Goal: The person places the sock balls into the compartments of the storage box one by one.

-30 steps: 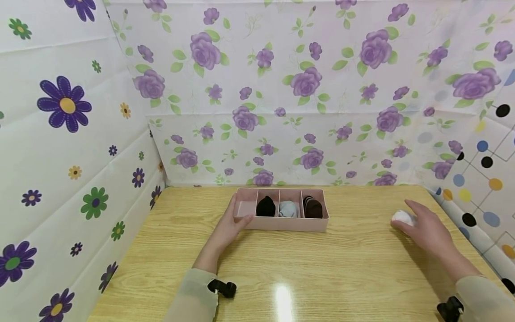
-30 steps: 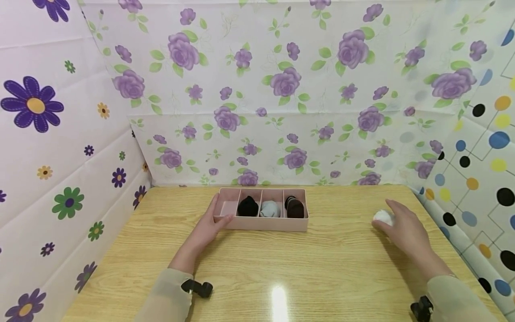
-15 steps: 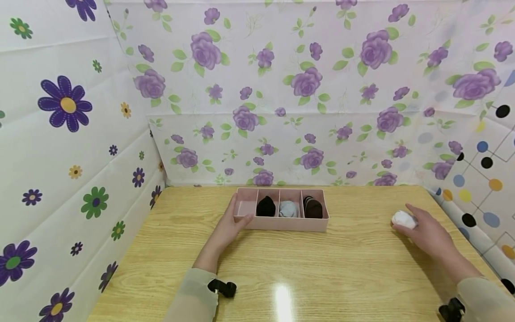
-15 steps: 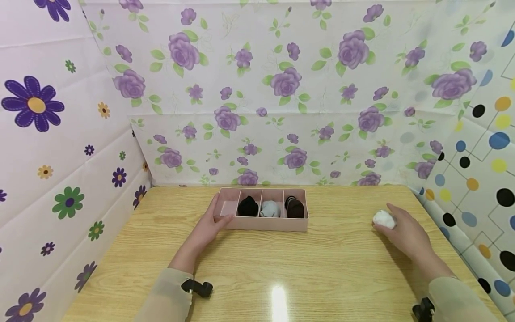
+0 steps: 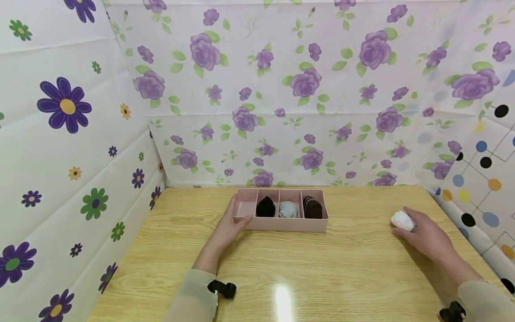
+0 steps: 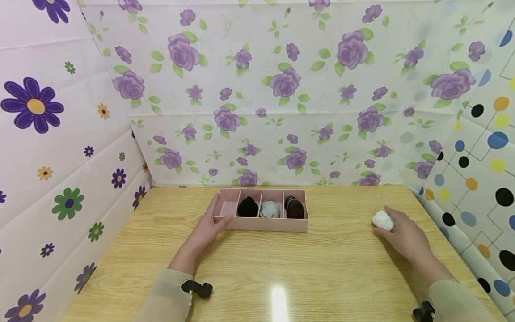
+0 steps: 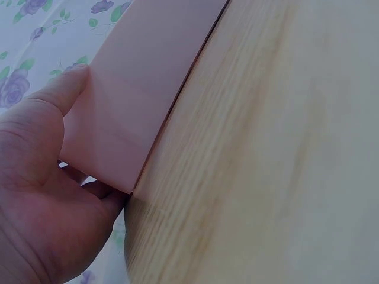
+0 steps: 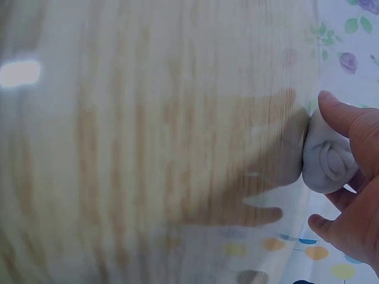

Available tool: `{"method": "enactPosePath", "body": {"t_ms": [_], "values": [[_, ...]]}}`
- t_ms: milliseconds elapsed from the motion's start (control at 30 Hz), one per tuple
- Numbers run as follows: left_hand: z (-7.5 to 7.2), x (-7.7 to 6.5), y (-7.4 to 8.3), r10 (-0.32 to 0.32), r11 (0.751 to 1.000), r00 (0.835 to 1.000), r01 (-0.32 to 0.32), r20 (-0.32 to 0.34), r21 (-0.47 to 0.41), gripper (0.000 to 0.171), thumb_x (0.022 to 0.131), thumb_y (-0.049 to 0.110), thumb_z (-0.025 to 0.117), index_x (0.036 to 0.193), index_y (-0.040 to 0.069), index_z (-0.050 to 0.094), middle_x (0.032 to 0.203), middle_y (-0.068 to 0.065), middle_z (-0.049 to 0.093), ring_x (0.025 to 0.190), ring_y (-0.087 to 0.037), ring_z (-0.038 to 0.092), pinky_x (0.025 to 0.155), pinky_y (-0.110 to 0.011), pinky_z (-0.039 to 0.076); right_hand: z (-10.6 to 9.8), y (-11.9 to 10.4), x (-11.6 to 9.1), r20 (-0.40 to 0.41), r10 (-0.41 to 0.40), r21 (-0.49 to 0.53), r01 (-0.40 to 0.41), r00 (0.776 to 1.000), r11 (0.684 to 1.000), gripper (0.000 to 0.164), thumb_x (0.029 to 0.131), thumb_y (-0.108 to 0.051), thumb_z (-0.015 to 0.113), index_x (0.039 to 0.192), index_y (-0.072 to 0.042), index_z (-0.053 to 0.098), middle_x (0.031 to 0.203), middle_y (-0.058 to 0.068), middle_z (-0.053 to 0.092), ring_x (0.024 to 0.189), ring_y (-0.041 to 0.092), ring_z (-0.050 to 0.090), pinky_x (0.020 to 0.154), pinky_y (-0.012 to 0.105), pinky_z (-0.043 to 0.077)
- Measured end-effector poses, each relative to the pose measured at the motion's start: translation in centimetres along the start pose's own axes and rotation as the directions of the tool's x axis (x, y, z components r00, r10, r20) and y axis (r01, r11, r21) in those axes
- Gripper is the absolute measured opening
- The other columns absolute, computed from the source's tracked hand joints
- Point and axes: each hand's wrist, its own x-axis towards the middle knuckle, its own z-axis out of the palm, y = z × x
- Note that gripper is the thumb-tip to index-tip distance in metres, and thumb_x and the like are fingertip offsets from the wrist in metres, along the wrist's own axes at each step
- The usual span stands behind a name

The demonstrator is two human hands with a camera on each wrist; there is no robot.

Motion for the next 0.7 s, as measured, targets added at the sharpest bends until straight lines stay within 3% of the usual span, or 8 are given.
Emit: {"method": "enactPosePath", "body": {"t_ms": [433, 700], "values": [[-0.02, -0.08, 0.06, -0.005, 1.0, 1.0, 0.005, 0.001, -0.004, 0.108, 0.105, 0.056, 0.073, 0.18, 0.027, 0.0, 0.183, -0.015, 0.013, 0.165, -0.045, 0.021, 0.132, -0.066, 0.019, 0.12, -0.05, -0.51, -0.011, -0.05, -0.004, 0.05, 0.999, 0.999, 0.096, 0.104, -0.046, 0.079, 0.163, 0.016, 0.036, 0.154, 0.048, 0.043, 0.131, 0.067, 0.05, 0.093, 0.075, 0.05], [-0.03, -0.09, 0.1, -0.001, 1.0, 1.0, 0.001, -0.003, 0.005, 0.106, 0.107, 0.05, 0.073, 0.18, 0.026, 0.001, 0.183, -0.016, 0.013, 0.164, -0.046, 0.022, 0.132, -0.066, 0.019, 0.08, 0.1, -0.67, -0.012, -0.045, -0.03, 0.044, 0.999, 0.999, 0.091, 0.104, -0.042, 0.08, 0.161, 0.015, 0.039, 0.15, 0.048, 0.047, 0.128, 0.066, 0.053, 0.09, 0.074, 0.052]]}}
